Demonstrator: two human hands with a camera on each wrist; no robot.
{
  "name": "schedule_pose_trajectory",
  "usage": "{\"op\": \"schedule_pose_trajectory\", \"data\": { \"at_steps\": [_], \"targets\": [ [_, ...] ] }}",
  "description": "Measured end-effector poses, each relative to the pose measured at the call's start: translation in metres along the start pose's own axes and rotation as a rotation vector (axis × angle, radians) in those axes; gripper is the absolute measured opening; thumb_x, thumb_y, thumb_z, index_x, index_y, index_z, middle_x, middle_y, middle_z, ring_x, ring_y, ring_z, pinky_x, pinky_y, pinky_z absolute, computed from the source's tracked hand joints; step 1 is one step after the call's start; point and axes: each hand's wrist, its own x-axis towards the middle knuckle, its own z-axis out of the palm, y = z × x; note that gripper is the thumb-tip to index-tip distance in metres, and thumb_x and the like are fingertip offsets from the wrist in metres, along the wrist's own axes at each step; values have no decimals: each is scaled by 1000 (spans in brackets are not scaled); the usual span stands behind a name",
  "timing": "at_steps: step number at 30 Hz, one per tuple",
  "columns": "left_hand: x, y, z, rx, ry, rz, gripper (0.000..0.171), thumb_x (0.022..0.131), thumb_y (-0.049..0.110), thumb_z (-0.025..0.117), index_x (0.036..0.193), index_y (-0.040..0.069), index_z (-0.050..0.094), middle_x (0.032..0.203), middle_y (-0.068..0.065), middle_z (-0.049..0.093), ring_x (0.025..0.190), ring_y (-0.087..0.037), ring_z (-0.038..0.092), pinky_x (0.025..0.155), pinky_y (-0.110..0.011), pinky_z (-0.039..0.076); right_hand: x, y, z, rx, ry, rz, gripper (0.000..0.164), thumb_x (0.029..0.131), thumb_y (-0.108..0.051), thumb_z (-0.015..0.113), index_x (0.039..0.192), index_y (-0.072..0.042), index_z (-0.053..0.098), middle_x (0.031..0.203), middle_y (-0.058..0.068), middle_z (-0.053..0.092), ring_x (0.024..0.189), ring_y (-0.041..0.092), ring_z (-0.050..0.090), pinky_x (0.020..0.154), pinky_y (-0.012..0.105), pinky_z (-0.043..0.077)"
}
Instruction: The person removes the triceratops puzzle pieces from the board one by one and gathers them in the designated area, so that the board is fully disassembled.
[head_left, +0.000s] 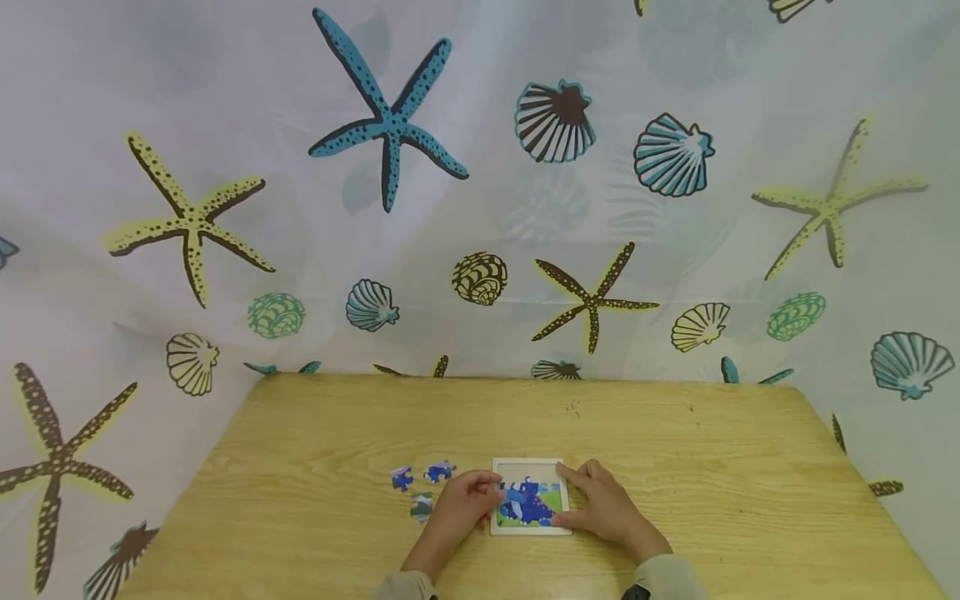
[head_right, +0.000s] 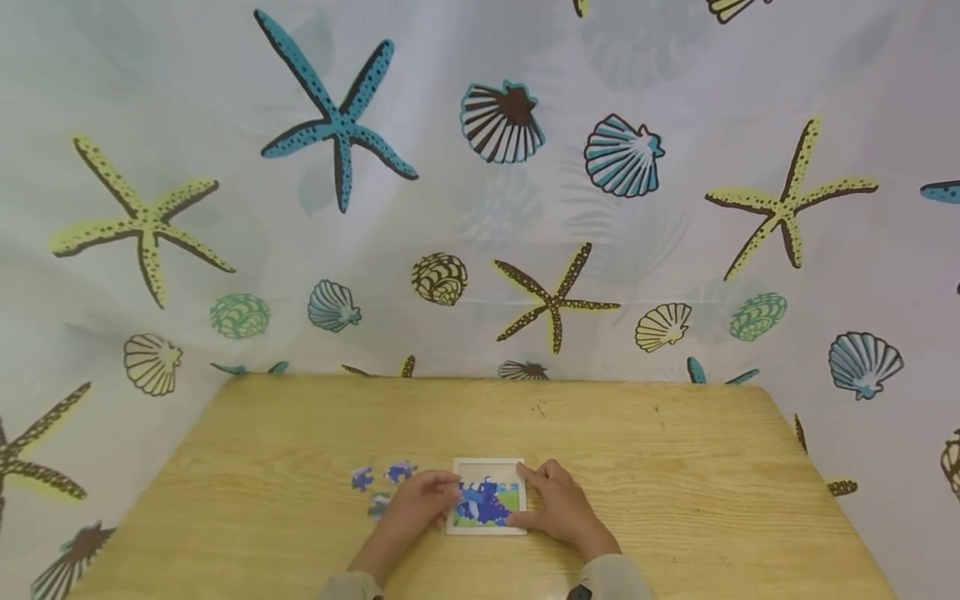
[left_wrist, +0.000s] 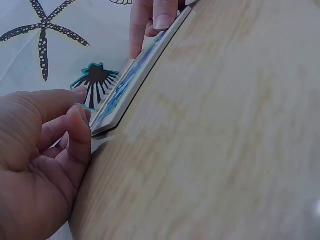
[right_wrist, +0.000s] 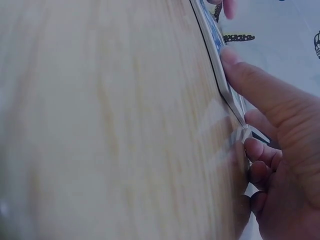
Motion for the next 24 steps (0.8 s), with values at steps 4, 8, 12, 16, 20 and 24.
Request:
{"op": "schedule_pose_trajectory", "data": {
  "at_steps": [4,8,12,16,20,24],
  "targets": [
    [2,2,2,92,-6,41,31,85,10,68,112,-4,62,73,-2,56,53,-10,50,48,-23,46,0,-2,-1,-2,11,4,81,74,-42,78,139,-6,47,89,1,32,79,16,32,67,29,27],
    [2,3,4,145,-1,34,30,83,6,70,111,-5,62,68,-1,54,49,-9,48,47,-23,44,1,-2,0,-13,10,-1,80,74,-41,78,139,-5,47,89,1,31,79,16,31,68,30,27],
    [2,2,6,176,12,23,31,82,5,71,111,-3,62,67,-1,53,49,-9,48,48,-24,44,0,-1,1,-9,6,-4,81,74,-41,78,139,-5,47,89,1,31,79,16,31,68,30,27],
    [3,0,7,191,21,31,31,81,4,71,111,-2,63,68,-1,52,49,-9,48,48,-24,45,0,-1,1,-4,5,-7,81,74,-41,78,139,-5,47,88,1,30,79,17,31,67,30,26],
    [4,0,6,209,13,51,29,81,3,71,108,-2,63,67,-1,51,47,-9,47,46,-23,43,1,-2,1,-6,3,-3,81,74,-41,78,139,-5,46,88,1,30,79,17,30,67,30,26],
    [4,3,5,248,-6,51,26,82,4,70,107,-1,62,67,0,50,46,-9,47,45,-24,42,1,-2,1,-9,3,4,81,74,-41,78,139,-5,46,89,0,31,80,17,31,68,30,26]
  ]
}}
